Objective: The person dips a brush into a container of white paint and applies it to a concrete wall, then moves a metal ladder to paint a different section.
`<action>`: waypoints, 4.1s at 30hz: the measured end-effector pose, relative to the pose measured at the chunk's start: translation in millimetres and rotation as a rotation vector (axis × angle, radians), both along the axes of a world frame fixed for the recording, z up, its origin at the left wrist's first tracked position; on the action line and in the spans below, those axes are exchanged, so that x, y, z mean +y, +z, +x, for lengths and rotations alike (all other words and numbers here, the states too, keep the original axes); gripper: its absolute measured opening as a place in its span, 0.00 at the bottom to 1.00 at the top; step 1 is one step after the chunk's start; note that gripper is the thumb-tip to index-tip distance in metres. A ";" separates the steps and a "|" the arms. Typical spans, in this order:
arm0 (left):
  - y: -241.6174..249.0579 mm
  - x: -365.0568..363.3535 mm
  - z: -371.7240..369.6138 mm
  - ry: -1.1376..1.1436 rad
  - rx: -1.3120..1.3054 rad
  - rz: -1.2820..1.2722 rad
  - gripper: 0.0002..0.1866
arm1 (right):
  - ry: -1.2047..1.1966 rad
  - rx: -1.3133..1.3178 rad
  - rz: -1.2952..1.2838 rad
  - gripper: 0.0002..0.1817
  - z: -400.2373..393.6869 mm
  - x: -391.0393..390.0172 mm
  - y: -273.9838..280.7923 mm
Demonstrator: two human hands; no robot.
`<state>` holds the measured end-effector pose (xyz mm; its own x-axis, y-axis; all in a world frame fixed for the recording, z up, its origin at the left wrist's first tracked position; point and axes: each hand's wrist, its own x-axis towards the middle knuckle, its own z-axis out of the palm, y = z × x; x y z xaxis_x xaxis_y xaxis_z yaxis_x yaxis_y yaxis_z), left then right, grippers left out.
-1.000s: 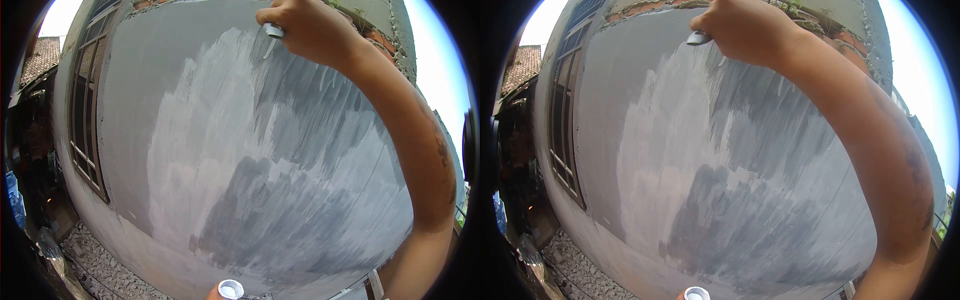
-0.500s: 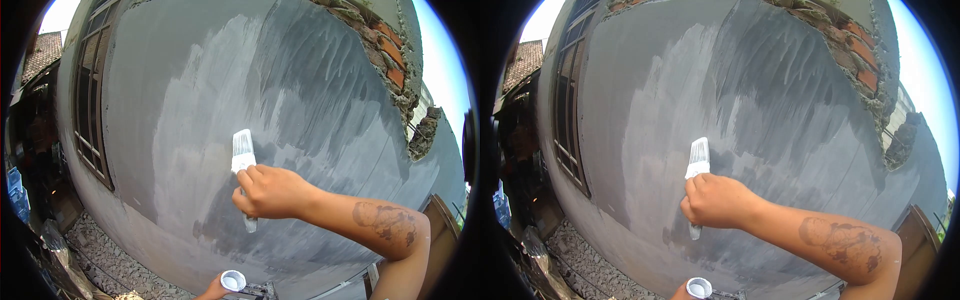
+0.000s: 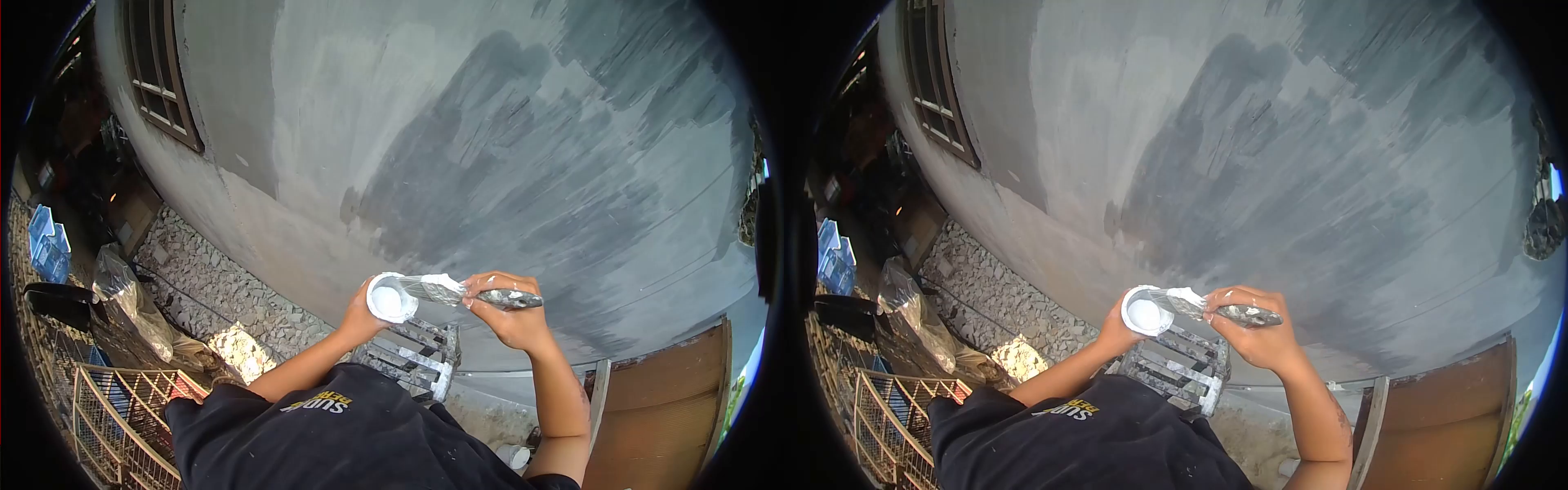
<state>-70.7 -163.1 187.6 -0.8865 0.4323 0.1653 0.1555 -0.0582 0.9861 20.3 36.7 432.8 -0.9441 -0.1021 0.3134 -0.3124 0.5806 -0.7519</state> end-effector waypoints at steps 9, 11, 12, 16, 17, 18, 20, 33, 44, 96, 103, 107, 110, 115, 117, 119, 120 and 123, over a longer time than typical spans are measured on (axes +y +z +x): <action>-8.2 -5.4 34.5 -0.127 0.144 -0.093 0.45 | -0.148 -0.420 -0.068 0.08 15.2 -21.9 -85.8; -13.4 -4.9 46.3 -0.103 0.147 -0.101 0.46 | -0.252 -0.369 0.022 0.10 18.6 -26.4 -91.0; -18.9 -5.9 48.3 -0.053 0.128 -0.106 0.46 | -0.277 -0.353 -0.077 0.11 21.3 -26.2 -98.3; -40.5 -12.6 57.4 -0.150 0.062 -0.062 0.48 | -0.354 -0.283 -0.121 0.14 29.7 -13.8 -102.3; -40.1 -17.4 59.0 -0.177 0.049 -0.063 0.48 | -0.324 -0.302 -0.116 0.14 29.5 -10.0 -100.0; -39.7 -23.3 60.4 -0.183 0.064 -0.069 0.48 | -0.366 -0.195 0.021 0.13 28.9 -6.7 -97.9; -46.7 -30.5 63.7 -0.157 0.051 -0.050 0.48 | -0.391 -0.097 0.163 0.11 21.4 0.0 -86.9; -56.0 -75.0 80.0 -0.001 0.098 -0.095 0.50 | -0.149 -0.300 0.429 0.06 -7.8 42.5 -284.3; -73.1 -64.6 75.7 0.089 0.047 -0.157 0.46 | -0.007 -0.521 0.745 0.65 107.3 26.4 -489.6; -55.5 -33.8 23.3 -0.289 -0.113 -0.319 0.49 | -0.078 -0.634 0.470 0.54 102.6 22.7 -420.9; -29.9 -0.7 0.0 -0.418 -0.102 -0.233 0.48 | -0.113 -0.560 0.454 0.55 101.0 22.1 -426.5; -35.8 18.3 -6.8 -0.480 -0.078 -0.213 0.49 | -0.066 -0.678 0.461 0.57 102.0 25.6 -425.7; -22.2 27.7 -0.1 -0.462 -0.052 -0.247 0.49 | -0.060 -0.608 0.435 0.56 107.0 24.8 -423.4; -13.1 38.3 13.8 -0.440 0.020 -0.200 0.48 | -0.123 -0.558 0.454 0.56 111.1 24.6 -427.5; -26.6 38.0 18.3 -0.433 -0.016 -0.074 0.48 | -0.044 -0.552 0.440 0.57 111.2 24.4 -435.1; -32.9 33.9 26.4 -0.416 -0.044 -0.090 0.45 | -0.049 -0.543 0.452 0.58 114.0 21.4 -431.4; -34.1 30.1 30.2 -0.362 -0.095 -0.109 0.42 | -0.103 -0.531 0.396 0.48 116.4 16.5 -428.0; 4.3 27.3 41.9 -0.407 -0.169 -0.118 0.42 | -0.093 -0.615 0.351 0.47 113.6 16.4 -429.6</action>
<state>-28.8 -135.8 191.9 -0.6508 0.7583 -0.0384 -0.0205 0.0330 0.9992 133.9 53.1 3.2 -0.9488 -0.0097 -0.3157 0.1710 0.8245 -0.5394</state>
